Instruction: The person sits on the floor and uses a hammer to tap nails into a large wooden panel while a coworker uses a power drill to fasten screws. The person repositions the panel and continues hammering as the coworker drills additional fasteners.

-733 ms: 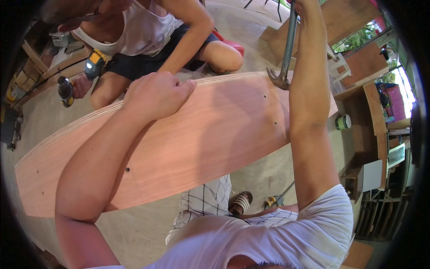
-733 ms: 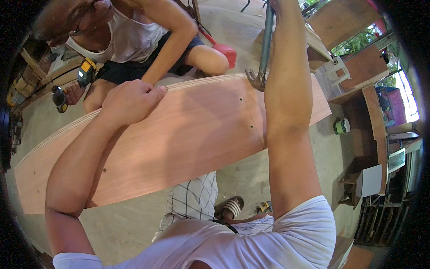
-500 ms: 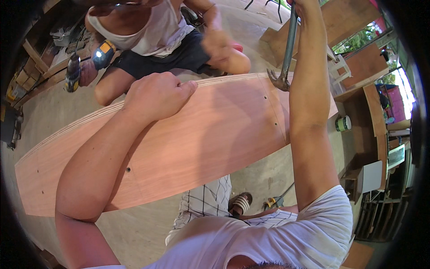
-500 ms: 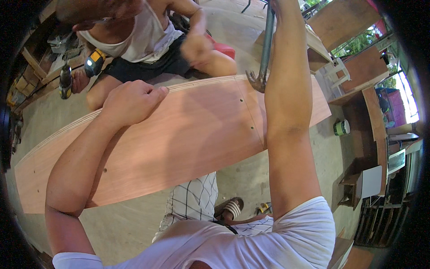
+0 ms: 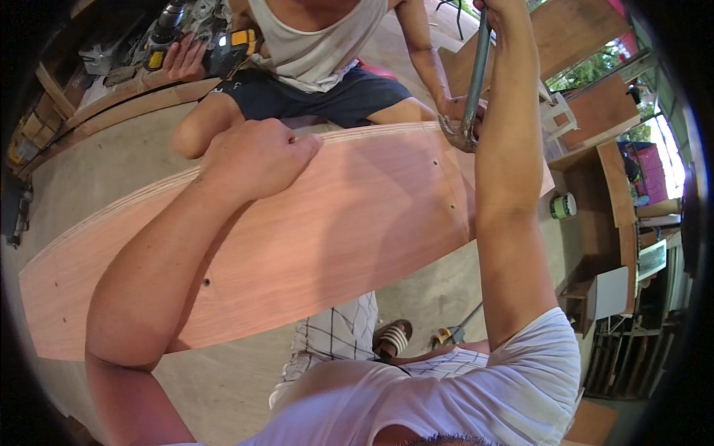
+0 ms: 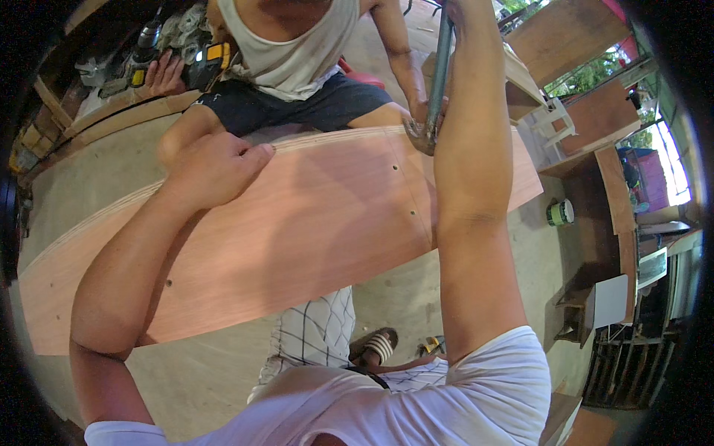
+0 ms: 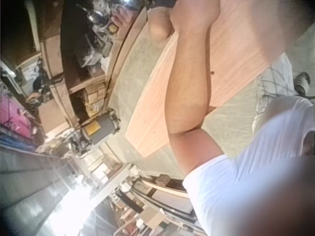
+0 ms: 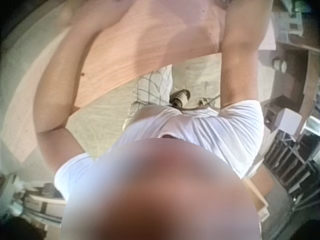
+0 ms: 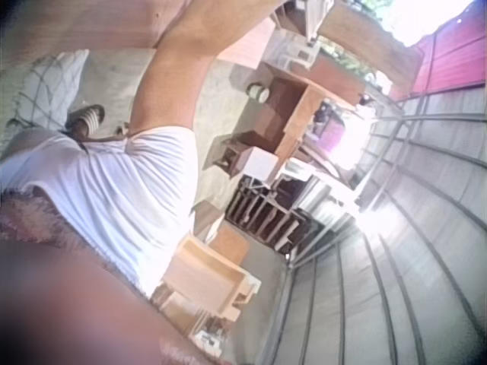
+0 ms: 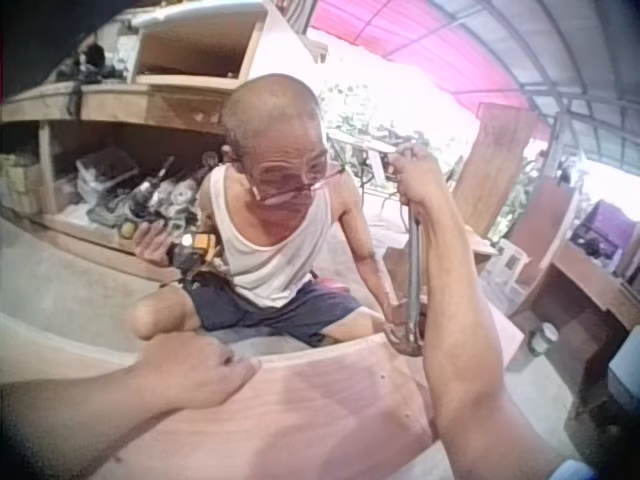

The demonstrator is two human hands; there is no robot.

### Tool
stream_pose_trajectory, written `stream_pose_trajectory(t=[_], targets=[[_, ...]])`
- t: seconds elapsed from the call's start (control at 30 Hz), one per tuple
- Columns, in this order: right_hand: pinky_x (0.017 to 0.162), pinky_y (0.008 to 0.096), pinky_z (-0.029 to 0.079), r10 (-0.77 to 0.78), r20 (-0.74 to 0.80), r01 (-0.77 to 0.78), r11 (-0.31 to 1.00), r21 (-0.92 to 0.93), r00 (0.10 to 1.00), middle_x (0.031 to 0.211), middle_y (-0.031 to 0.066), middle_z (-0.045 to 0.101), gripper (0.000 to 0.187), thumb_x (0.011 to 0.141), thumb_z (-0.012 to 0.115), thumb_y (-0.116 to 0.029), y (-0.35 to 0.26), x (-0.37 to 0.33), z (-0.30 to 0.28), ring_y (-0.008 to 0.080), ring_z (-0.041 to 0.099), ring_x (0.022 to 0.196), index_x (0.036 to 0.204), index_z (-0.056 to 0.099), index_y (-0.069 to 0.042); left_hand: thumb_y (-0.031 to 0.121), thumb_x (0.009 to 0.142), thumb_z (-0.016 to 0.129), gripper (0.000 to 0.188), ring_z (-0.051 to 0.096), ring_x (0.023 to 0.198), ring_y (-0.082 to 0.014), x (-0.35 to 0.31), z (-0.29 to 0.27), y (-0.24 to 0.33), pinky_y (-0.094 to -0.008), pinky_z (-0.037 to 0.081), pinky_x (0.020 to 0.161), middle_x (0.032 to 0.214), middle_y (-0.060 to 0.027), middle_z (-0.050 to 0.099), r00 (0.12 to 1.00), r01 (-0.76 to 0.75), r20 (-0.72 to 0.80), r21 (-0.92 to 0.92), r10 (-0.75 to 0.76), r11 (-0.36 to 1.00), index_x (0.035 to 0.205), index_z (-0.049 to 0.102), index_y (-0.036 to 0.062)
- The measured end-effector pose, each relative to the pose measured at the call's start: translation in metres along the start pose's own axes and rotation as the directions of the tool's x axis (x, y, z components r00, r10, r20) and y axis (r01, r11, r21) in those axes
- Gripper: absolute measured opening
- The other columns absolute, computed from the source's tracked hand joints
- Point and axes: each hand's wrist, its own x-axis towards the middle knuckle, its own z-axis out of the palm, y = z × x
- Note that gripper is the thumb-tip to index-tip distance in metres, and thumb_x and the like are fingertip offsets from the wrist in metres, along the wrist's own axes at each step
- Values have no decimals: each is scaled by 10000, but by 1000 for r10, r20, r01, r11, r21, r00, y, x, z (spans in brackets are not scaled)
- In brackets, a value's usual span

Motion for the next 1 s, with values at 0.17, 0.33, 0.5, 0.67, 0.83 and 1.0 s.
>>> stream_pose_trajectory(t=[0.17,0.33,0.5,0.67,0.83,1.0], targets=[[351,286,323,14,4,-14,1000,4,1000,692,27,535,84,934,630,-142,0,1,-1,121,419,450,989,577,-108,539,973,471,593,697,1067,-397,-2,-1,2,-491,523,965,1088,-222,743,999,-18,-32,6,18,1000,1071,787,47],[361,281,313,17,2,-17,1000,-8,1000,682,18,532,73,931,631,-137,-1,1,-1,112,416,450,983,583,-122,536,979,462,581,690,1082,-391,-6,-8,6,-496,516,962,1098,-232,736,999,6,33,18,-7,1000,1105,784,70],[364,285,315,52,44,-53,999,12,998,653,5,519,41,933,623,-132,0,1,-2,106,411,438,959,592,-129,531,973,472,564,679,1098,-403,-5,-6,6,-499,504,974,1113,-233,730,999,35,22,-4,-35,999,1109,780,78],[375,305,362,-16,14,16,1000,-14,1000,668,30,564,60,933,615,-130,5,4,-6,131,482,469,985,618,-100,525,967,488,559,672,1081,-430,-4,-5,8,-511,502,965,1107,-237,728,998,54,18,31,-54,998,1037,782,54],[420,315,408,-121,-6,121,989,89,993,715,74,627,70,940,629,-101,15,13,2,161,559,530,991,605,-60,522,965,491,571,675,1032,-441,-5,-4,9,-517,512,937,1043,-245,730,1000,11,-6,39,-11,999,956,783,31],[418,293,387,-73,25,71,994,85,997,685,45,582,49,937,629,-49,20,19,1,143,536,512,970,595,-60,521,958,492,572,678,1010,-441,-6,-4,6,-516,517,922,1016,-242,731,999,6,-34,6,-6,1000,927,784,30]])
